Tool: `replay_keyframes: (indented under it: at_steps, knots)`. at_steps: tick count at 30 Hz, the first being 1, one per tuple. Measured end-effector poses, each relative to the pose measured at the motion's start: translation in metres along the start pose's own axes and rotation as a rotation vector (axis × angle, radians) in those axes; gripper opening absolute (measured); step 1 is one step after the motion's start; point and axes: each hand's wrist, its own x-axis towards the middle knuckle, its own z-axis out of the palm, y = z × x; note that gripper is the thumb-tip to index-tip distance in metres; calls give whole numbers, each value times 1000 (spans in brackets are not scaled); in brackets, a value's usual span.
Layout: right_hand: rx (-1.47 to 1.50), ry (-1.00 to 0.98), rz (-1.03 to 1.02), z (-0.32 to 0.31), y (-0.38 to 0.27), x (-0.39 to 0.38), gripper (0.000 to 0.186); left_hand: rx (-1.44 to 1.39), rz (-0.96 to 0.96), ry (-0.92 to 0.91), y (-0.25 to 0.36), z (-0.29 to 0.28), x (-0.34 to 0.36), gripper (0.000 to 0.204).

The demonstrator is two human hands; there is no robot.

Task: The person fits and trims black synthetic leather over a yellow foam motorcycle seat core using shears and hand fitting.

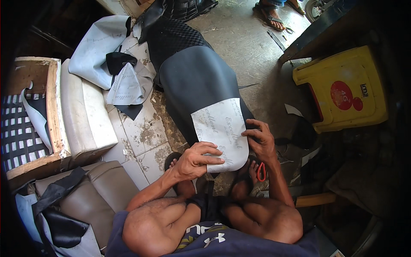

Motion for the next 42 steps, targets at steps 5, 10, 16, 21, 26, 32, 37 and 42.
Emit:
replay_keyframes:
  at_steps: [5, 10, 16, 21, 26, 32, 37, 42]
  knots:
    - [-70, 33, -180, -3, -11, 11, 25, -935, -136, 121, 13, -9, 0, 27]
    - [500, -119, 300, -26, -33, 11, 12, -1546, -286, 345, -4, -15, -7, 60]
    - [175, -323, 252, -47, -36, 23, 30, -1306, -579, 492, -26, -12, -29, 26]
    - [82, -509, 137, -53, -15, 33, 33, -1183, -893, 378, -49, 21, -76, 28]
    - [-111, -658, 70, -46, -24, 56, 38, -42, -898, 355, -40, 34, -76, 58]
    - [-219, -718, 58, -35, -49, 62, 39, 550, -106, 256, 9, 22, 12, 58]
    - [178, -412, 108, -40, -18, 41, 57, 505, -203, 206, -1, 41, 43, 20]
    - [225, -254, 257, -16, 19, -14, 62, 304, -368, 262, 1, 48, 45, 20]
